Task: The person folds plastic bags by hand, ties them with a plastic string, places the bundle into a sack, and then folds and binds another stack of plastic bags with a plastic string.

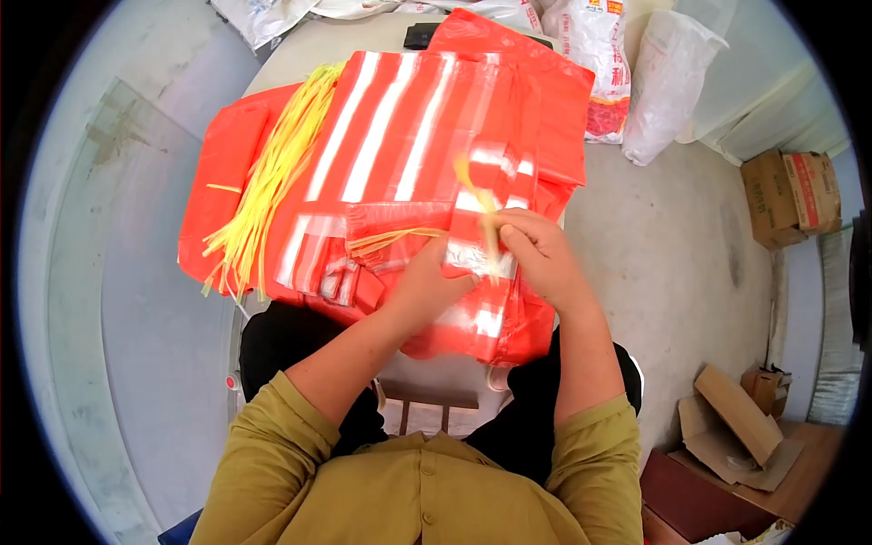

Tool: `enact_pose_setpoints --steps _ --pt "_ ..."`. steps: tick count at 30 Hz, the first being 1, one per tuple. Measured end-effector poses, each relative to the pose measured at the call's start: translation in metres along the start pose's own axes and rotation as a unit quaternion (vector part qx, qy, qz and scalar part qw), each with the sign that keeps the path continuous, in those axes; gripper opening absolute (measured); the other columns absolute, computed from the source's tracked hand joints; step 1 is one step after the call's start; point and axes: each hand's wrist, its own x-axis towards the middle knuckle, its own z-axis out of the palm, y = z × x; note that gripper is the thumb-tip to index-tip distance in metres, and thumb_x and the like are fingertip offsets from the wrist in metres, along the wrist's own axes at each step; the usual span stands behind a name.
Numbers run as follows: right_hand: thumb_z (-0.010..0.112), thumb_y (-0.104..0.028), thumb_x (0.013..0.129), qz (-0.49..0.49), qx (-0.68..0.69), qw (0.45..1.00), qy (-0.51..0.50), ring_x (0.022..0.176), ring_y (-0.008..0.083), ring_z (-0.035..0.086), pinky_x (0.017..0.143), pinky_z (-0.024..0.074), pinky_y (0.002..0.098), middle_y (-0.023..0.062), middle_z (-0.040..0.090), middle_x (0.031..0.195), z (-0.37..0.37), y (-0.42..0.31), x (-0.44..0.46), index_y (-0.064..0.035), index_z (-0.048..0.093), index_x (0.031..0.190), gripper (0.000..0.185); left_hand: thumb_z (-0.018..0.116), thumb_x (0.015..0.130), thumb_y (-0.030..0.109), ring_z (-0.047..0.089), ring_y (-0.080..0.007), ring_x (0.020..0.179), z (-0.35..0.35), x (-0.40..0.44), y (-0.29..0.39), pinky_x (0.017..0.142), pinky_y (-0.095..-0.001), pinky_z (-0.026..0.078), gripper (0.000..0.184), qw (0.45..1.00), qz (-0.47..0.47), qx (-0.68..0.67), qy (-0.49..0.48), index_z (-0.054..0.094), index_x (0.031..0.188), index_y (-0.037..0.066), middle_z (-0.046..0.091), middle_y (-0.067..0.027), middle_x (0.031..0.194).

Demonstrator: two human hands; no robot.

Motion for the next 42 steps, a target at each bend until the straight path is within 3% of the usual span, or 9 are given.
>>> enact_pose_setpoints --steps 6,9,15,18,21,27,30,36,42 --pt "0.06 -0.01 0.098 -0.033 -0.074 0.997 -0.015 0.103 0.0282 0.069 0.091 0.0531 0.036 0.0173 0.071 0.112 0.016 0.015 0.008 0.0048 0.068 0.12 0.028 0.076 0.09 0.01 0.058 -0.0182 0.123 0.002 -0.002 0.006 0.104 -0.0323 0.049 0.069 0.993 0.063 0.099 0.033 0.045 0.151 -0.005 0.061 -0.0136 0.134" --pt "0.059 -0.005 0.1 -0.002 -0.08 0.997 -0.021 0.104 0.0181 0.067 0.092 0.0537 0.0314 0.0112 0.07 0.119 0.015 0.013 0.007 0.0036 0.07 0.125 0.029 0.074 0.091 0.008 0.055 -0.0186 0.127 0.005 0.0 -0.01 0.106 -0.0324 0.047 0.075 0.981 0.075 0.121 0.128 0.041 0.157 -0.002 0.057 -0.0139 0.139" --pt "0.061 -0.002 0.098 -0.001 -0.061 0.998 -0.004 0.1 0.0163 0.066 0.087 0.0538 0.029 0.0092 0.069 0.115 0.021 0.014 0.009 0.0042 0.068 0.128 0.031 0.07 0.091 0.003 0.063 -0.0259 0.12 -0.004 -0.001 0.014 0.1 -0.0359 0.05 0.062 0.98 0.105 0.102 0.138 0.055 0.15 0.002 0.064 -0.0138 0.132" --pt "0.065 -0.007 0.096 0.033 -0.077 0.997 -0.002 0.092 0.0234 0.066 0.084 0.0529 0.0346 0.0127 0.069 0.107 0.023 0.005 0.009 -0.0004 0.069 0.124 0.029 0.069 0.088 -0.002 0.065 -0.0339 0.114 -0.005 -0.004 0.023 0.097 -0.0388 0.052 0.051 0.918 0.272 0.258 0.128 0.064 0.138 0.001 0.065 -0.0177 0.13" --pt "0.067 -0.001 0.093 0.027 -0.012 0.999 0.016 0.09 0.0218 0.065 0.082 0.0526 0.0333 0.0113 0.068 0.104 0.029 0.01 0.007 -0.0019 0.07 0.12 0.027 0.068 0.083 -0.005 0.064 -0.0389 0.113 -0.004 -0.001 0.028 0.097 -0.0421 0.053 0.044 0.856 0.413 0.302 0.077 0.067 0.127 0.0 0.065 -0.02 0.13" --pt "0.067 -0.004 0.096 0.036 0.007 0.999 0.001 0.089 0.0231 0.066 0.081 0.0523 0.0342 0.0109 0.069 0.1 0.03 0.019 0.007 -0.0005 0.072 0.109 0.014 0.069 0.082 -0.005 0.065 -0.0365 0.109 -0.004 0.0 0.031 0.094 -0.0419 0.053 0.051 0.878 0.408 0.247 0.051 0.062 0.132 0.003 0.065 -0.0183 0.132" --pt "0.065 -0.012 0.101 0.049 -0.053 0.997 0.006 0.089 0.0236 0.066 0.079 0.0522 0.035 0.0126 0.07 0.1 0.03 0.012 0.006 0.0006 0.073 0.106 0.016 0.069 0.083 -0.004 0.064 -0.0326 0.101 -0.003 -0.003 0.037 0.088 -0.0398 0.053 0.056 0.892 0.341 0.246 0.163 0.058 0.138 0.005 0.067 -0.0153 0.125" --pt "0.064 -0.018 0.103 0.037 -0.036 0.998 0.022 0.085 0.0245 0.068 0.075 0.0521 0.0368 0.0139 0.072 0.096 0.029 0.009 0.004 0.0021 0.073 0.106 0.022 0.076 0.086 0.004 0.062 -0.0257 0.084 -0.018 0.015 0.03 0.076 -0.0353 0.051 0.034 0.916 0.29 0.269 0.067 0.071 0.12 0.004 0.065 -0.0083 0.097" --pt "0.066 -0.014 0.101 0.01 -0.072 0.997 0.038 0.083 0.0233 0.068 0.078 0.0535 0.0351 0.0133 0.071 0.093 0.029 0.002 -0.001 0.0018 0.071 0.107 0.018 0.076 0.091 0.01 0.06 -0.0156 0.072 -0.016 0.01 0.041 0.066 -0.0316 0.048 0.013 0.953 0.156 0.251 0.064 0.072 0.099 0.0 0.063 -0.0048 0.079"
